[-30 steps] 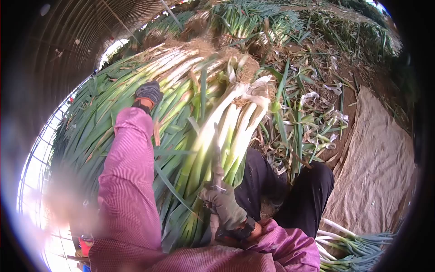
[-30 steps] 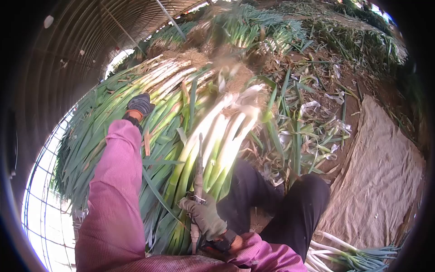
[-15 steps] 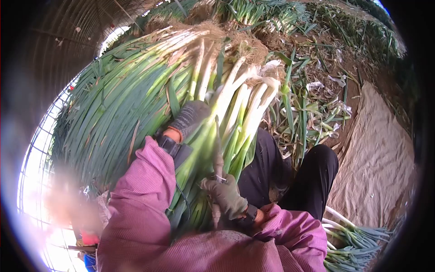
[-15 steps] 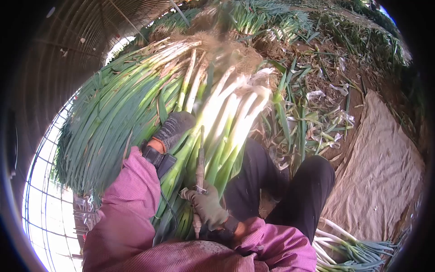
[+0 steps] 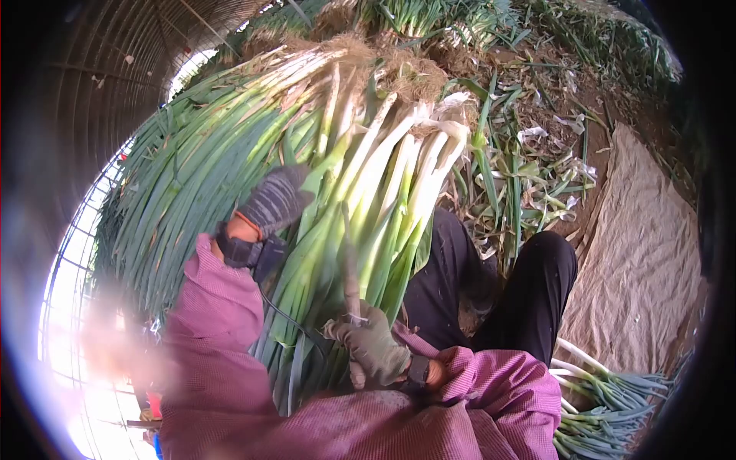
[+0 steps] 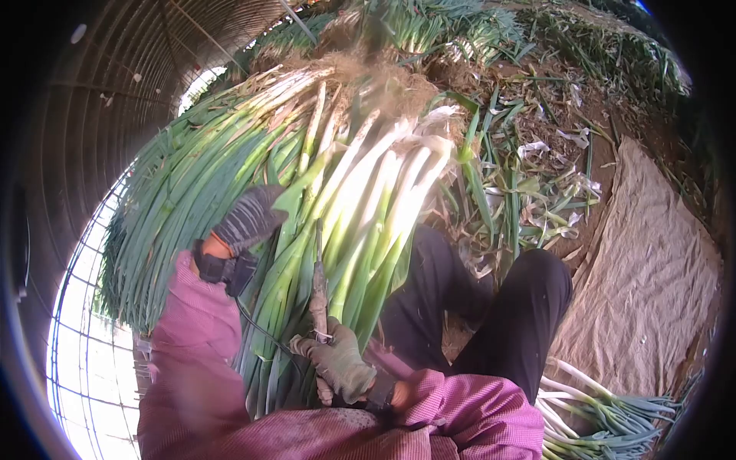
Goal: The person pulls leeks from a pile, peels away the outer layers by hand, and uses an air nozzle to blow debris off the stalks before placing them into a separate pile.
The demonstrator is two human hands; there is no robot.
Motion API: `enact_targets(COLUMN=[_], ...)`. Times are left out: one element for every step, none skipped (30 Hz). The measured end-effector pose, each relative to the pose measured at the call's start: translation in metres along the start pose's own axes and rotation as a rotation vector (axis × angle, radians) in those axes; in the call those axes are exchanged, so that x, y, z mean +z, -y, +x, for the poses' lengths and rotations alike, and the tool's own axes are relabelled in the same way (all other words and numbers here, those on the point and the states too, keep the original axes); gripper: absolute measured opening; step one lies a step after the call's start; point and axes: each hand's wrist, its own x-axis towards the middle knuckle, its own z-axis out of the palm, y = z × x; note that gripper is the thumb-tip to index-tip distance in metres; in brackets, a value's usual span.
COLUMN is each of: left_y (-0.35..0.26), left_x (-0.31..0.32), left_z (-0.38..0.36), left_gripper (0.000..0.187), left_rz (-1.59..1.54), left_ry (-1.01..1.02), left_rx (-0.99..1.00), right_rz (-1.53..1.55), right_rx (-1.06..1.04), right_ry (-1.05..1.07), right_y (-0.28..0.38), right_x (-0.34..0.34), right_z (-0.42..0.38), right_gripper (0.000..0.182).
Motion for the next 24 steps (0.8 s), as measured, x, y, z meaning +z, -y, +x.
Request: enact_targets(left_y=[-0.009,-0.017,0.001,0.024,0.044,0.066,0.052,0.027,0.008,-0.005,-0.019,-0.034,-0.045,-0.053,-0.057,-0.061,-0.069,-0.078,-0.083,-0.084,-0.085,-0.086,-0.085,-0.072], left_x=[-0.028,-0.056,-0.058,-0.057,-0.057,-0.05,-0.051,-0.05,-0.044,-0.035,-0.027,-0.015,-0.005,0.001,0.008,0.012,0.012,0.011,0.01,0.01,0.01,0.012,0.015,0.022], left_z=[0.022,0.048,0.072,0.093,0.107,0.117,0.12,0.116,0.112,0.111,0.098,0.082,0.067,0.052,0.029,0.008,-0.004,-0.014,-0.02,-0.023,-0.026,-0.028,-0.029,-0.031], left_gripper=[0.043,0.039,0.037,0.035,0.033,0.034,0.035,0.036,0.037,0.037,0.031,0.028,0.028,0.028,0.029,0.031,0.033,0.034,0.037,0.043,0.044,0.045,0.047,0.047], left_rz=[-0.005,-0.01,0.131,0.274,0.45,0.633,0.663,0.69,0.718,0.575,0.417,0.356,0.27,0.183,0.112,0.04,0.057,0.074,0.09,0.097,0.058,0.019,-0.018,-0.128], left_ry=[0.07,0.143,0.039,-0.066,-0.158,-0.19,-0.203,-0.212,-0.212,-0.092,0.0,0.074,0.198,0.316,0.284,0.25,0.229,0.208,0.186,0.296,0.312,0.327,0.34,0.266], left_rx=[-0.086,-0.174,-0.217,-0.259,-0.276,-0.319,-0.318,-0.315,-0.312,-0.271,-0.225,-0.216,-0.183,-0.149,-0.068,0.012,-0.046,-0.104,-0.161,-0.215,-0.262,-0.307,-0.35,-0.311], right_rz=[-0.004,-0.008,-0.003,0.002,0.009,0.01,0.013,0.02,0.003,-0.015,-0.038,-0.039,-0.028,-0.02,-0.012,-0.017,-0.022,-0.026,-0.043,-0.06,-0.077,-0.077,-0.077,-0.077], right_rx=[-0.033,-0.063,-0.057,-0.051,-0.049,-0.045,-0.045,-0.043,-0.041,-0.033,-0.024,0.075,0.076,0.072,0.067,0.05,0.031,0.011,0.013,0.014,0.016,0.058,0.098,0.138], right_ry=[-0.013,-0.026,-0.016,-0.005,0.007,0.008,0.006,0.001,-0.002,-0.002,-0.001,0.024,0.028,0.032,0.036,0.028,0.021,0.015,0.021,0.026,0.031,0.041,0.052,0.064], right_y=[-0.003,-0.006,-0.004,-0.001,0.001,0.002,0.002,0.001,-0.005,-0.012,-0.016,0.001,-0.001,-0.003,-0.005,-0.01,-0.016,-0.019,-0.02,-0.02,-0.019,-0.017,-0.012,-0.01], right_x=[-0.001,-0.002,-0.003,-0.005,-0.007,-0.008,-0.009,-0.01,-0.011,-0.011,-0.011,-0.008,-0.008,-0.008,-0.008,-0.008,-0.009,-0.008,-0.006,-0.005,-0.003,-0.002,0.0,0.001], right_z=[0.005,0.008,0.009,0.009,0.01,0.01,0.011,0.011,0.012,0.013,0.014,-0.002,-0.002,-0.002,-0.003,-0.001,0.003,0.006,0.005,0.003,0.0,-0.005,-0.01,-0.013], right_gripper=[0.034,0.033,0.033,0.033,0.033,0.033,0.033,0.033,0.033,0.034,0.034,0.034,0.034,0.034,0.034,0.035,0.035,0.036,0.037,0.039,0.04,0.041,0.043,0.045])
